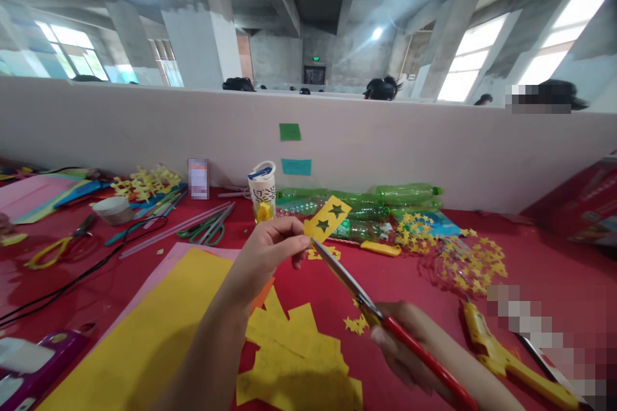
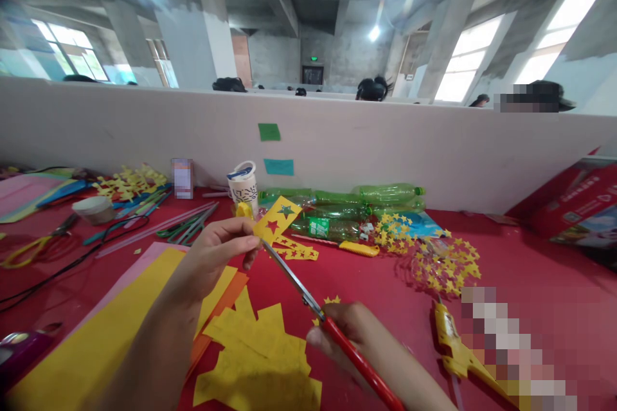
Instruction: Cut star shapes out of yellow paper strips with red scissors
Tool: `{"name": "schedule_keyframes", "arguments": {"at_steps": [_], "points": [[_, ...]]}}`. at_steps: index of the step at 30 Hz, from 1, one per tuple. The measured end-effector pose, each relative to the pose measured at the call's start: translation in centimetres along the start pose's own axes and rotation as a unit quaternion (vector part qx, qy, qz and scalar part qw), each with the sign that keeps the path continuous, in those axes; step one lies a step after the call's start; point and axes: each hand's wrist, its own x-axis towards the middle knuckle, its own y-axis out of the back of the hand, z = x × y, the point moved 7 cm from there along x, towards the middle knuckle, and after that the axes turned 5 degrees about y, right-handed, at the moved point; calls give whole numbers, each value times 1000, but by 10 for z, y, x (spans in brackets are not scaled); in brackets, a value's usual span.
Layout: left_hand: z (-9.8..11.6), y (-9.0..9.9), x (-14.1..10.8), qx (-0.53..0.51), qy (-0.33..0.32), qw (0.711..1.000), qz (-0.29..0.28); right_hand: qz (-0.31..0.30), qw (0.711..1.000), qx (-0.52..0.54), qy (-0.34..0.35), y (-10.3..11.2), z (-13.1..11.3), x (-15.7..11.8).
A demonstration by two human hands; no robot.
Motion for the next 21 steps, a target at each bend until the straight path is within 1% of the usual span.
{"name": "schedule_keyframes", "arguments": {"at_steps": [5, 10, 15, 21], "points": [[1, -2, 0, 0, -9, 1000, 14, 5, 998, 31, 53, -3, -9, 0], [3, -10, -1, 13, -31, 999, 13, 20, 997, 8, 79, -2, -15, 1], [3, -16, 0, 17, -48, 998, 25, 44, 996, 16, 82, -3, -15, 1], [4, -20, -1, 17, -64, 996, 56, 69, 993, 55, 76, -7, -12, 2]]}}
